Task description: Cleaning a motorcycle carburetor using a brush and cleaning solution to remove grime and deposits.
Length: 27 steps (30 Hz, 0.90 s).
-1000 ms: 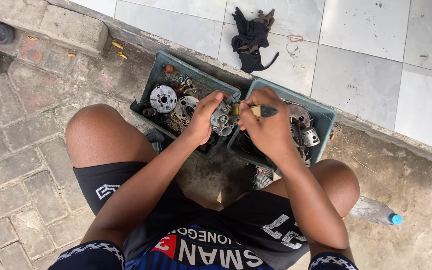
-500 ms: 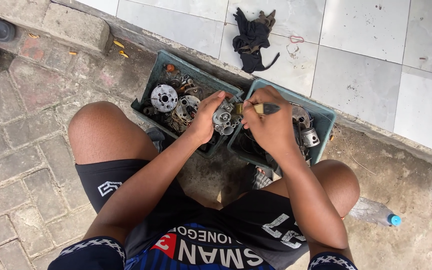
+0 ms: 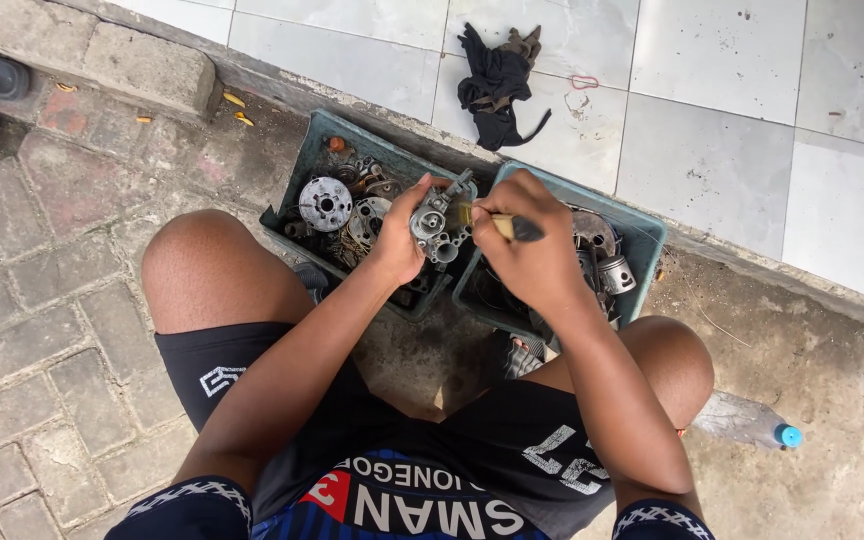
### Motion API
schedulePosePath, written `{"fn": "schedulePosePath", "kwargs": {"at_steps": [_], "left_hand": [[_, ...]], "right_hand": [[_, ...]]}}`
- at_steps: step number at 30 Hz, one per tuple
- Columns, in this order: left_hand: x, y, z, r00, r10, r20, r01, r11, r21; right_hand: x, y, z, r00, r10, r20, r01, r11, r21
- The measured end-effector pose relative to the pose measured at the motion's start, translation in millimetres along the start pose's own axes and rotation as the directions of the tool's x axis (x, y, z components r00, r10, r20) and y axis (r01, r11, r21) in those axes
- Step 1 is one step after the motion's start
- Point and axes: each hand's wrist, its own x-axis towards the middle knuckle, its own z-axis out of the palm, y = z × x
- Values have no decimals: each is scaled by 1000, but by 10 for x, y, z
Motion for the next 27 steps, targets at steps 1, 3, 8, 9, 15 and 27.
{"fn": "schedulePosePath", "kwargs": {"at_steps": [1,3,8,9,15,27], "left_hand": [[43,30,-27,1000,3,3,-3,1000,2],[85,27,-74,999,-18,35,22,992,-124],[96,-111,-202,1000,-15,-17,15,999,-34],[176,-174,-258,1000,-16,-13,15,999,-52],[7,63,-93,999,30,23,-29,999,-37],[-243,437,501,990,80,-112,-101,974,-203]], "right_hand": [[29,-105,15,1000,-4,-2,4,1000,-1],[33,-317,28,997,-36,68,32,998,60],[97,-302,-10,997,29,67,-33,998,61],[107,-344,7,999,-32,42,35,997,-65],[-22,-178,-405,988,146,-55,-121,939,323],[-319,-400,-93,975,-144,-167,155,986,56]]}}
